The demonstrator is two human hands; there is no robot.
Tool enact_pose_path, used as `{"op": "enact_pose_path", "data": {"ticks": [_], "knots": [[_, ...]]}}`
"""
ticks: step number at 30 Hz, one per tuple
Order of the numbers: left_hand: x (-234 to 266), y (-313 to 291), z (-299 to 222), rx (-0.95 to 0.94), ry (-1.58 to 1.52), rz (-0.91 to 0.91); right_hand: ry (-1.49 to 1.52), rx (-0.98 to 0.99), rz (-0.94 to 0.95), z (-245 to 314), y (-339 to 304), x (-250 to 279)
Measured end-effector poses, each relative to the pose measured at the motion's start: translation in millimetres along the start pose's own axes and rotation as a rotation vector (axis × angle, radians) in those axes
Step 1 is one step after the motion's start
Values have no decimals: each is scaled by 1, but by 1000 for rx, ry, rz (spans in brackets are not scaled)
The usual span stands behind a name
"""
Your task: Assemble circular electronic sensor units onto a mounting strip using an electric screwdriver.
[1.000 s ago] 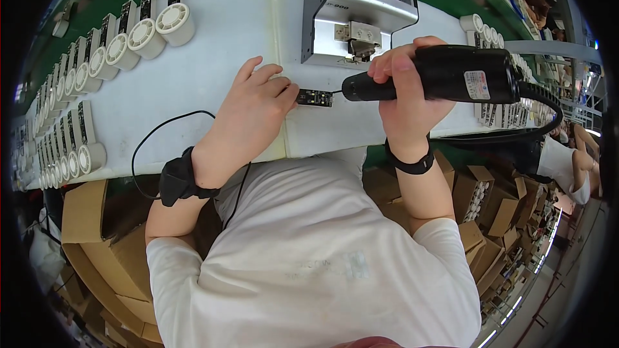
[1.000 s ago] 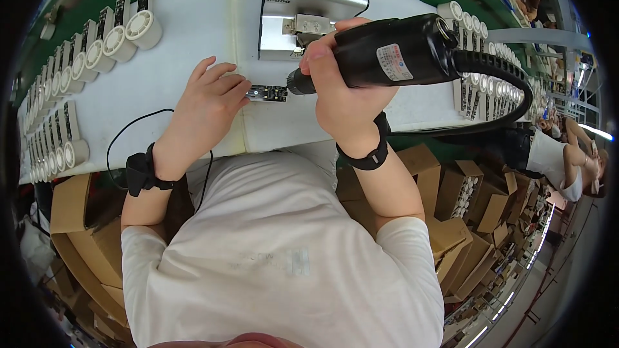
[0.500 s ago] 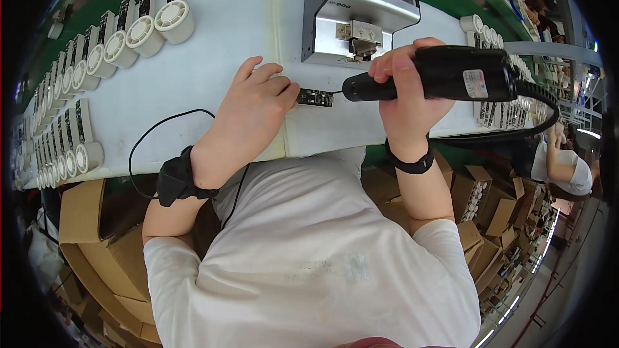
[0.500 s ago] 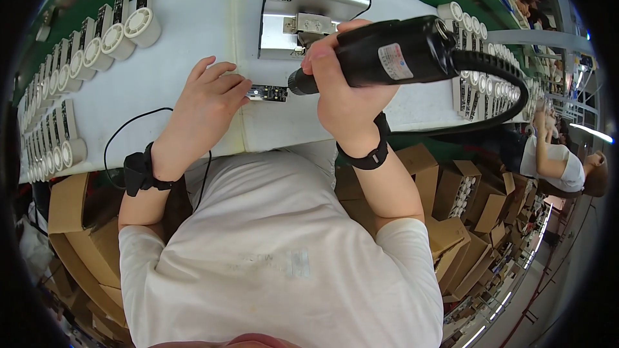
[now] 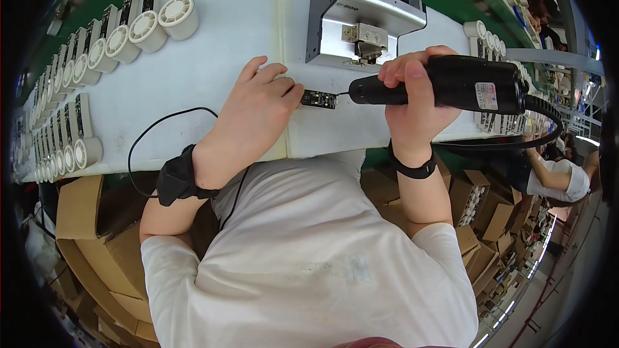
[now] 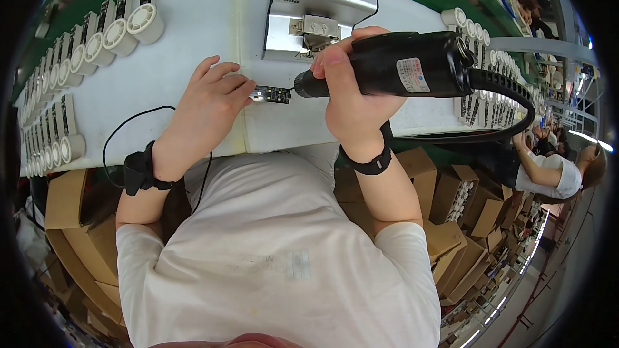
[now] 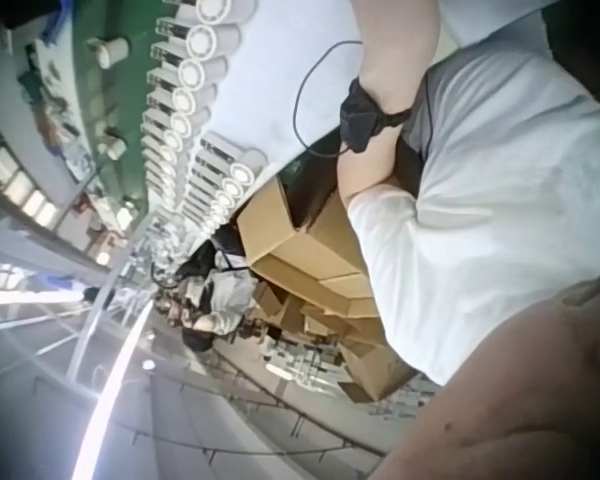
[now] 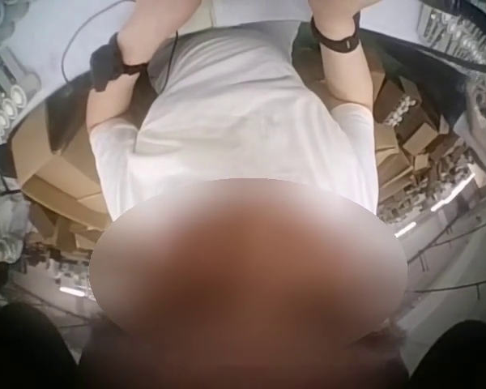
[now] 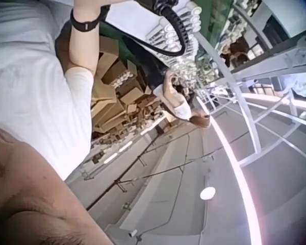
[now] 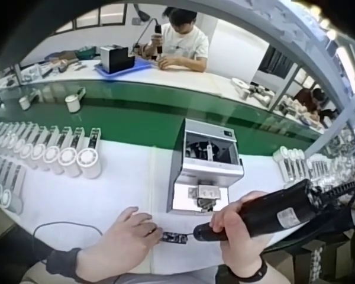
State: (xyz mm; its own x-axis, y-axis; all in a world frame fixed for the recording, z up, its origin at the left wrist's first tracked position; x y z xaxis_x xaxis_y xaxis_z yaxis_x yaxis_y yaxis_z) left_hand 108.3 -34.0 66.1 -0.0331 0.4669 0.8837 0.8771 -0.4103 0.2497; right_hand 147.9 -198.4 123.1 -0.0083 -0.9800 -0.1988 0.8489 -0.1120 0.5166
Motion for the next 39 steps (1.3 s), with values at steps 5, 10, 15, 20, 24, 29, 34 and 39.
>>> {"op": "enact_pose_path", "data": {"ticks": [5,10,15,20,24,29,34,39], "knots": [[0,0,0,0,1,10,-2,-2,1,-2,0,0],[0,0,0,0,1,12,5,-17,0,-5,0,0],[-1,1,1,0,1,10,18,-28,2,-8,1,-2],[-1,0,0,-5,5,6,-20,-8,34,-5,-2,-6],[0,1,0,-8,18,18,-33,-4,50,-7,-1,-8],[-4,1,0,5,46,73,-58,-13,104,-8,-1,-13],[-5,2,0,-16,41,42,-87,24,202,-10,-2,-18],[-2,3,-2,-42,15,-8,-76,30,238,-12,-5,-20]]}}
Point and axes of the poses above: each hand's wrist, its own y-axis towards the middle knuckle, its own x-axis out of the back of the hand, z = x × y, the point moved 8 cm from there along y, towards the middle knuckle, and after that the axes turned 8 degrees about x, right-handed, at the moved point
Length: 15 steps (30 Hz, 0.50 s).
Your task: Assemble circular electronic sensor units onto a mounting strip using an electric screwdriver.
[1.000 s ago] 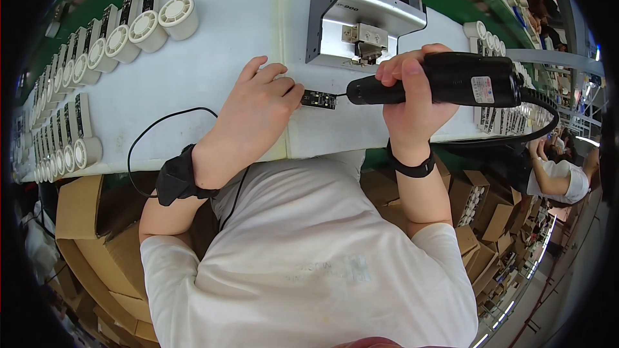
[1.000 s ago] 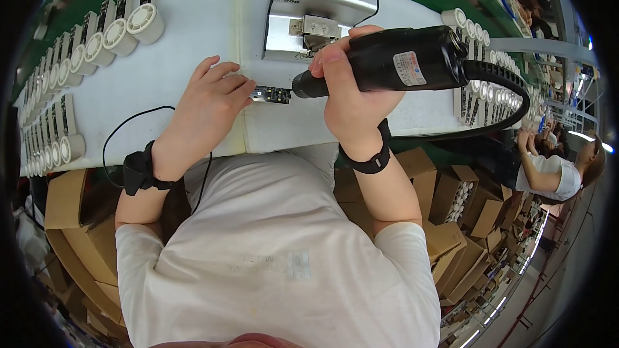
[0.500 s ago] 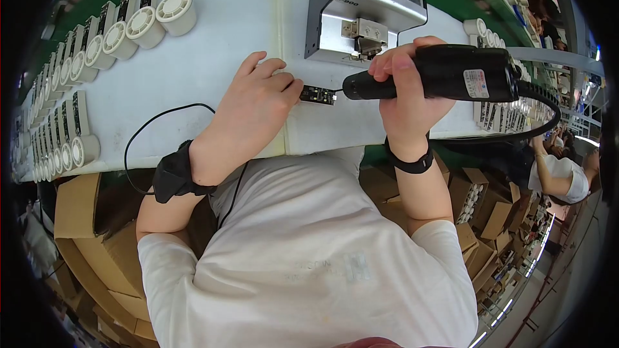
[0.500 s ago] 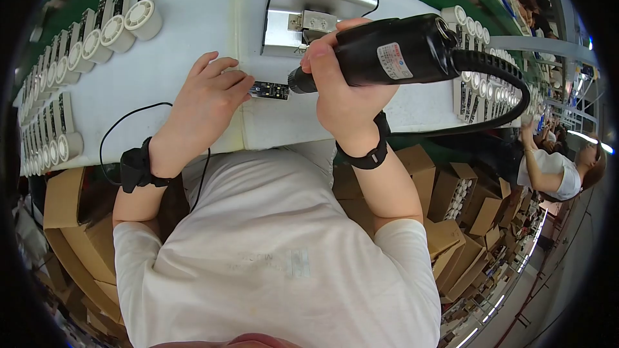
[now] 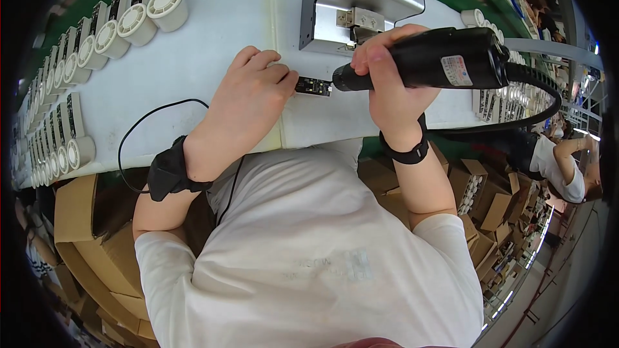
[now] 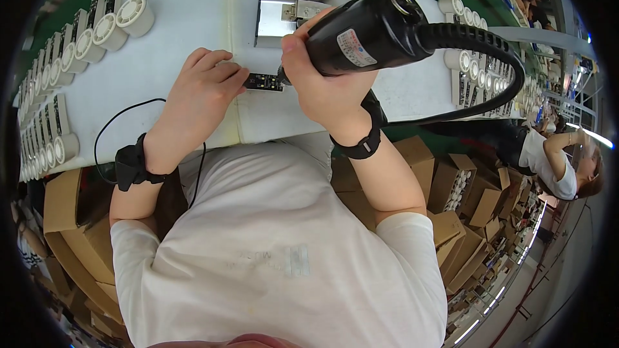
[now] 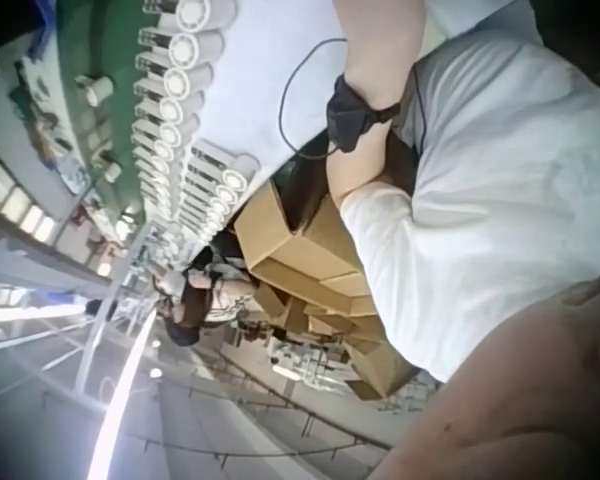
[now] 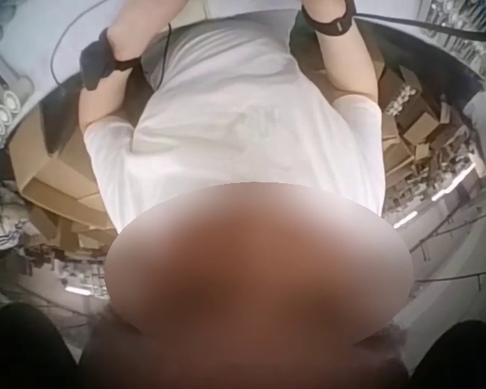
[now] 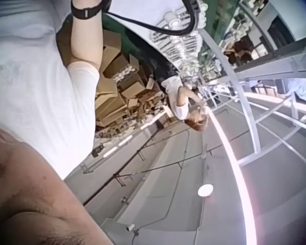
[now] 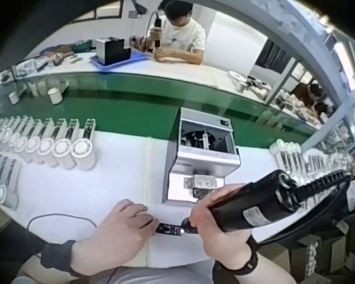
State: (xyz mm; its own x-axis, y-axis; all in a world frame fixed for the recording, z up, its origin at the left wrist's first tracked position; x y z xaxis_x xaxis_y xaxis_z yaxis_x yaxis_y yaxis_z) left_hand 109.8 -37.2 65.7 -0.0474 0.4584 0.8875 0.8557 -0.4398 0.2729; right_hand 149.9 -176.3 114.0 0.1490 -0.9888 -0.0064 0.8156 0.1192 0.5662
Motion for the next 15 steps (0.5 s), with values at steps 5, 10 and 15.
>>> {"op": "enact_pose_path", "data": {"ticks": [5,10,15], "knots": [[2,3,3,32,-4,35,69,-5,-77,5,6,2],[22,-2,3,86,-2,2,8,202,-225,42,37,29],[25,-36,44,452,-419,-192,-98,223,-200,36,55,22]]}}
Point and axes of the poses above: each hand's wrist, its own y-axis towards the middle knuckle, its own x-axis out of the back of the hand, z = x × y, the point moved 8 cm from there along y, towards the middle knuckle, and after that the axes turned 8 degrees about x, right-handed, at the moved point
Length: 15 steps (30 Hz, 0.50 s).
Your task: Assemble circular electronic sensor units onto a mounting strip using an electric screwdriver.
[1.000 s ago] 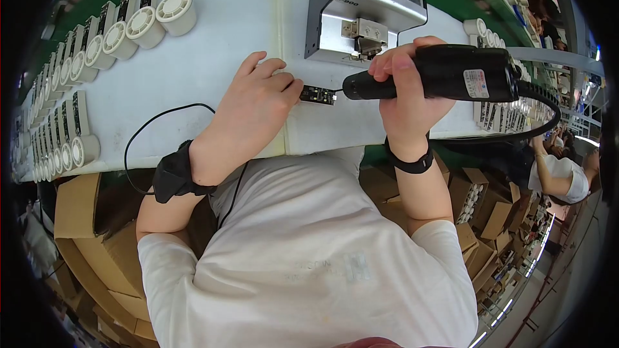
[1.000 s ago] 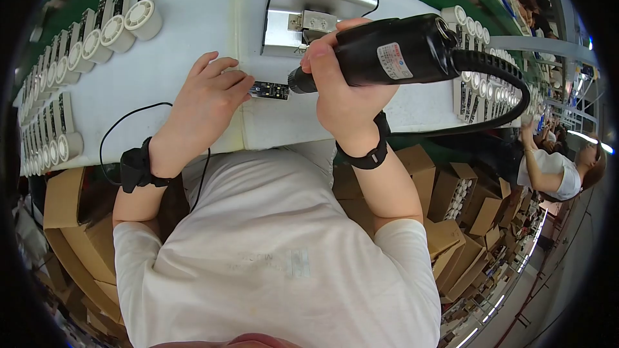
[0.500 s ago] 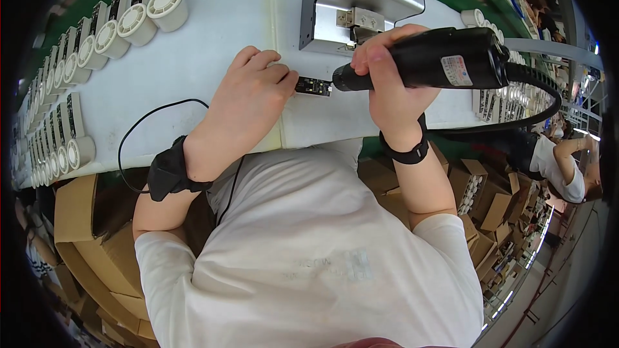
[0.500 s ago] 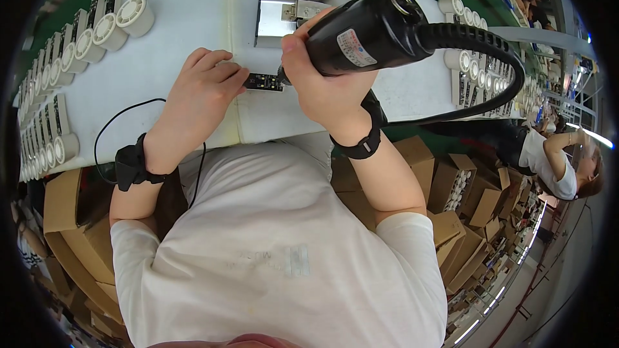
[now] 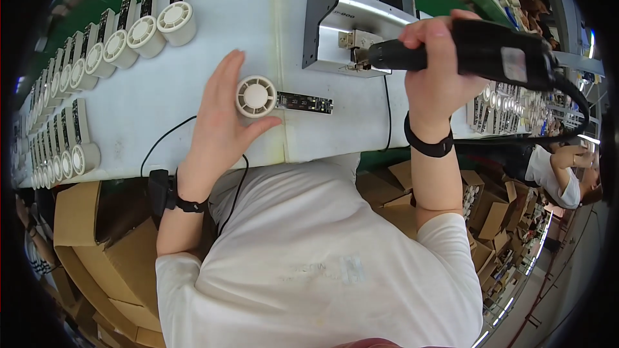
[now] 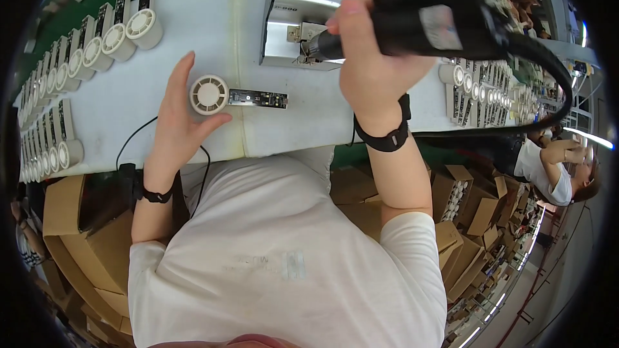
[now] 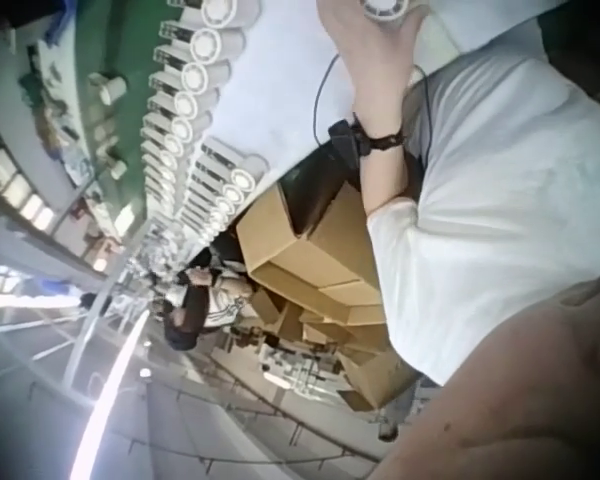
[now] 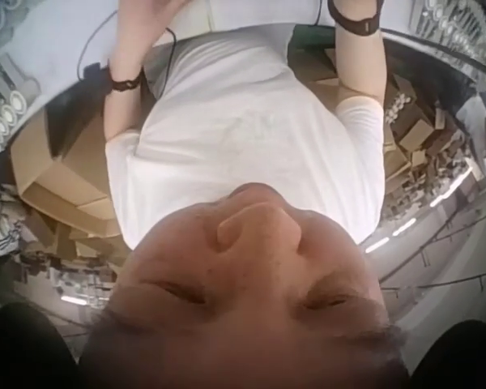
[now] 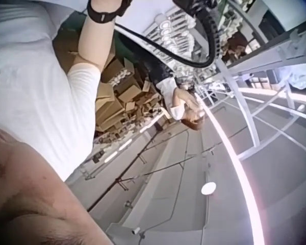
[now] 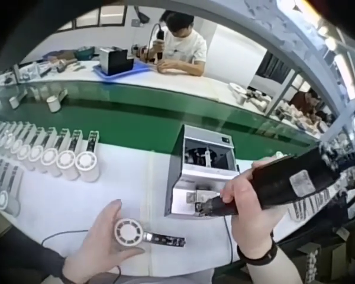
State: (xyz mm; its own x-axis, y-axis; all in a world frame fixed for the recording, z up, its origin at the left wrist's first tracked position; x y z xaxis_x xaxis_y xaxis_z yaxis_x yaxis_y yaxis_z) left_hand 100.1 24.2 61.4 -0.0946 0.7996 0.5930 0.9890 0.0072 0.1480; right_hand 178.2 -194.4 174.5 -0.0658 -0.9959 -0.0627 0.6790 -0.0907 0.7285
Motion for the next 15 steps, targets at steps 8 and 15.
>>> {"op": "enact_pose_path", "data": {"ticks": [8,15], "knots": [[-35,-20,28,153,-187,-65,7,-111,104,-13,-5,-8],[-39,-21,21,70,-100,-116,137,-203,25,5,-46,14]]}}
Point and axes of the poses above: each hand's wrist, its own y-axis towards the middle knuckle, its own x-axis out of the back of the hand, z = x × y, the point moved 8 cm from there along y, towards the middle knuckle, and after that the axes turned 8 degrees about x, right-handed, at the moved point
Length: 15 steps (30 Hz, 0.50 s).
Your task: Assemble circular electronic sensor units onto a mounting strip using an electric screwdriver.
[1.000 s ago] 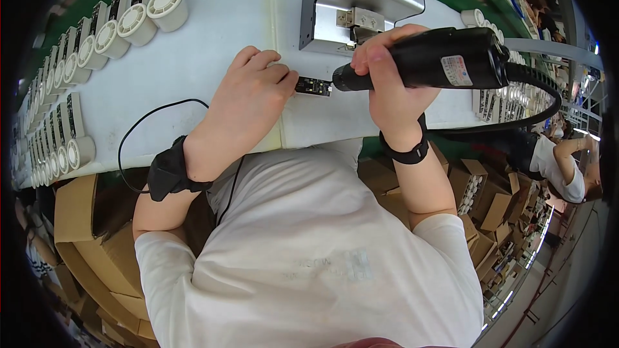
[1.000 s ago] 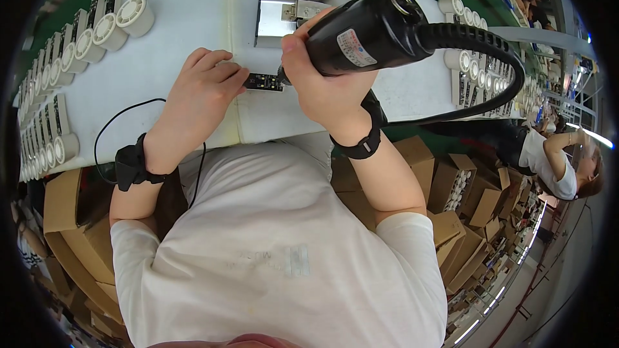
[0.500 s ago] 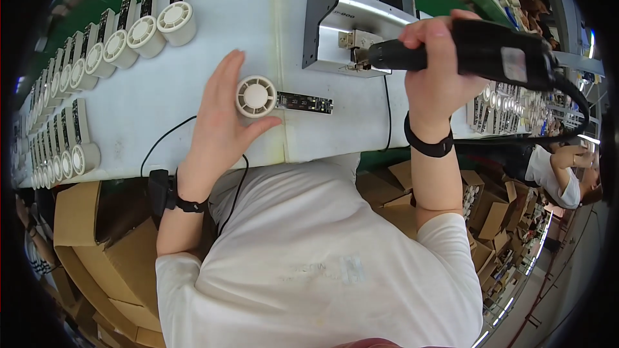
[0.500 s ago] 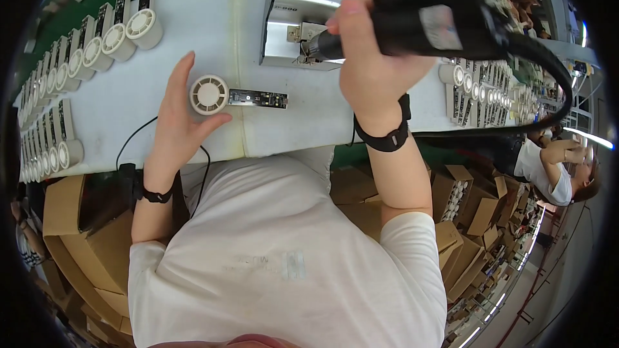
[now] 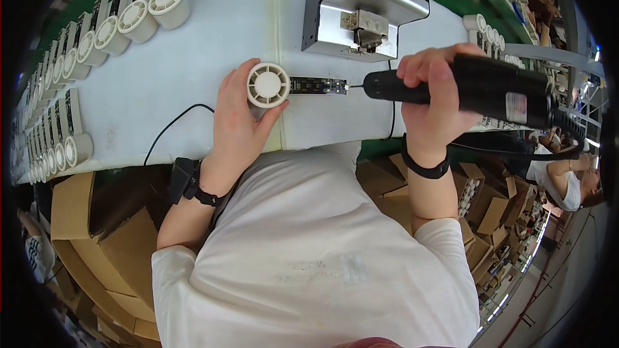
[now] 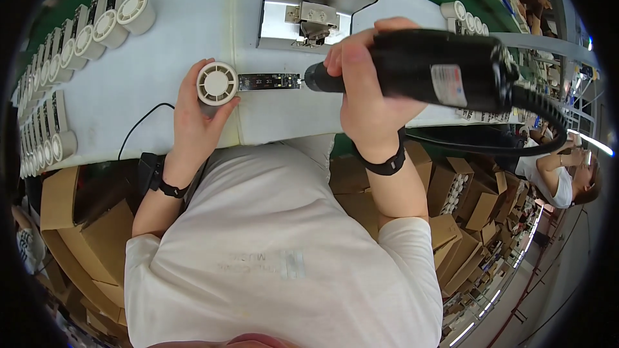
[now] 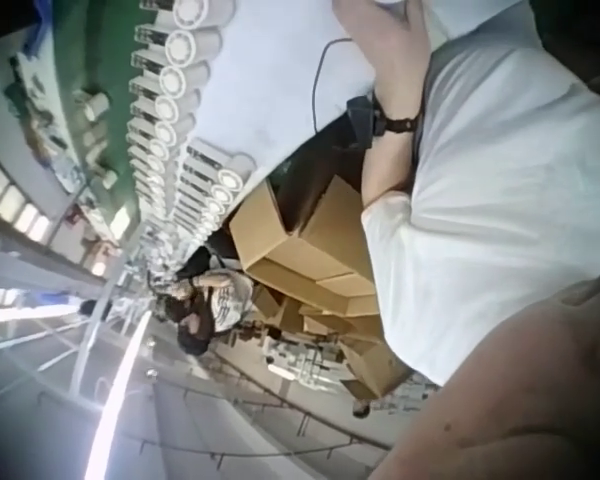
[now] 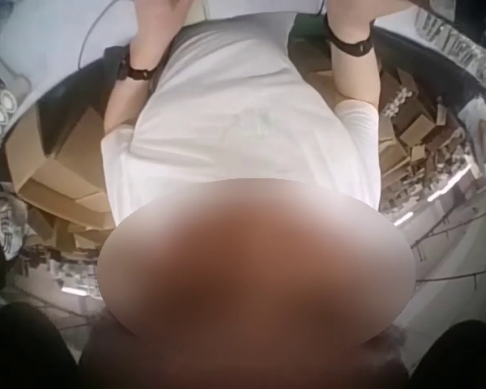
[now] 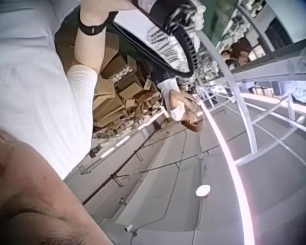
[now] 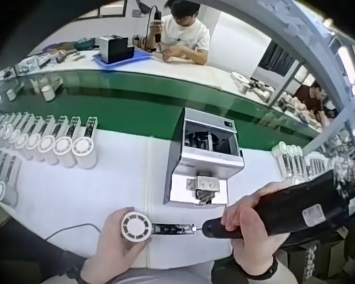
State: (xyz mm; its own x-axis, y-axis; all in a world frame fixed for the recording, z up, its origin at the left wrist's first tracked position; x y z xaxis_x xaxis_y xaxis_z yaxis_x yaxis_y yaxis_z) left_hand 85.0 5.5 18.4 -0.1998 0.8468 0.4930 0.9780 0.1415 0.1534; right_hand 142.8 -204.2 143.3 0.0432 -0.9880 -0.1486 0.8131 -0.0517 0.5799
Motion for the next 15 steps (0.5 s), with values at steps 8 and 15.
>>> {"op": "enact_pose_path", "data": {"ticks": [8,15], "knots": [[0,-1,0,5,-13,-5,23,-45,-26,-10,-17,11],[-1,-2,-1,3,-5,-1,12,-40,-15,-16,-23,10]]}}
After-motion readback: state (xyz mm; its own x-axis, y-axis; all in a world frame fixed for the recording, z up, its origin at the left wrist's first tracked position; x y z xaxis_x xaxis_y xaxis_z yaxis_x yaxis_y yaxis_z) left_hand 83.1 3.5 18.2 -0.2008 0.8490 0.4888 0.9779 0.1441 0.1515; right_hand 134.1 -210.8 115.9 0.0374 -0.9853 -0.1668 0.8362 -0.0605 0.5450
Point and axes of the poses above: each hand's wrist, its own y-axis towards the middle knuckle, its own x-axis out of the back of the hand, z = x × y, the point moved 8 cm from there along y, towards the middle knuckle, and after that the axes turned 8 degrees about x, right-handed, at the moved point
